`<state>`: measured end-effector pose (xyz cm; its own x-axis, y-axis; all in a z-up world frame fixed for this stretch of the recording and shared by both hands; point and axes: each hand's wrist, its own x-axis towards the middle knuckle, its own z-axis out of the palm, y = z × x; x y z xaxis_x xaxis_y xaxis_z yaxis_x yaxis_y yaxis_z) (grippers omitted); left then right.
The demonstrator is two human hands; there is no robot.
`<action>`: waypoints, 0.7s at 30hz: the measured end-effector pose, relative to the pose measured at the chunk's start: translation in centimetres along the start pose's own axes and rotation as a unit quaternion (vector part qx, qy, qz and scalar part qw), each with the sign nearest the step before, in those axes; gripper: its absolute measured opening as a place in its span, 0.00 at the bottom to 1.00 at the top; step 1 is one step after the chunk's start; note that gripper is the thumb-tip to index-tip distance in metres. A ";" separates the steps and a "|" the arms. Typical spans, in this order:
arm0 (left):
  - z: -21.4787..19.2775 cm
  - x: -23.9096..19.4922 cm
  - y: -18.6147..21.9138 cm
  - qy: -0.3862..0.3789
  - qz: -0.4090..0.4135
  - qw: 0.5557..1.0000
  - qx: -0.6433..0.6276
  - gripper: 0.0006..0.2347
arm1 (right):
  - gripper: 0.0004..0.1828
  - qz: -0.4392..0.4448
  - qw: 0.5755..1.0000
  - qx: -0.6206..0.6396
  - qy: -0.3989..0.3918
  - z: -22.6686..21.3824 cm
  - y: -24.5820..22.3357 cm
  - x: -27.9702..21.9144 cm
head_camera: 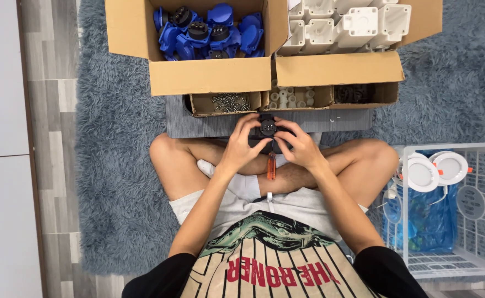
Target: Assembling electrical light fixtures and junction boxes using a screwdriver
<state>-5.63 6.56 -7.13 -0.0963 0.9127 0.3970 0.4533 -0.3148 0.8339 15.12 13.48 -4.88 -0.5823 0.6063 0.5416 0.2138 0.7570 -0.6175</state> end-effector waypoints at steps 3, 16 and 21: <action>1.1 -0.8 -1.4 0.003 -0.043 0.999 -0.027 0.21 | 0.02 0.063 0.997 0.048 0.019 0.4 0.2 -0.4; 0.8 -1.5 1.0 0.036 -0.024 0.997 -0.067 0.23 | 0.02 0.212 0.960 0.169 0.064 1.6 2.0 -2.0; 0.6 -1.6 2.4 0.041 0.007 0.999 -0.023 0.24 | 0.04 0.254 0.936 0.239 0.044 1.1 1.7 -2.9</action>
<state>-3.82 4.48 -6.01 -0.1640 0.8839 0.4380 0.4140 -0.3413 0.8438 16.31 12.69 -8.13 -0.4288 0.8924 0.1407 0.0575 0.1824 -0.9815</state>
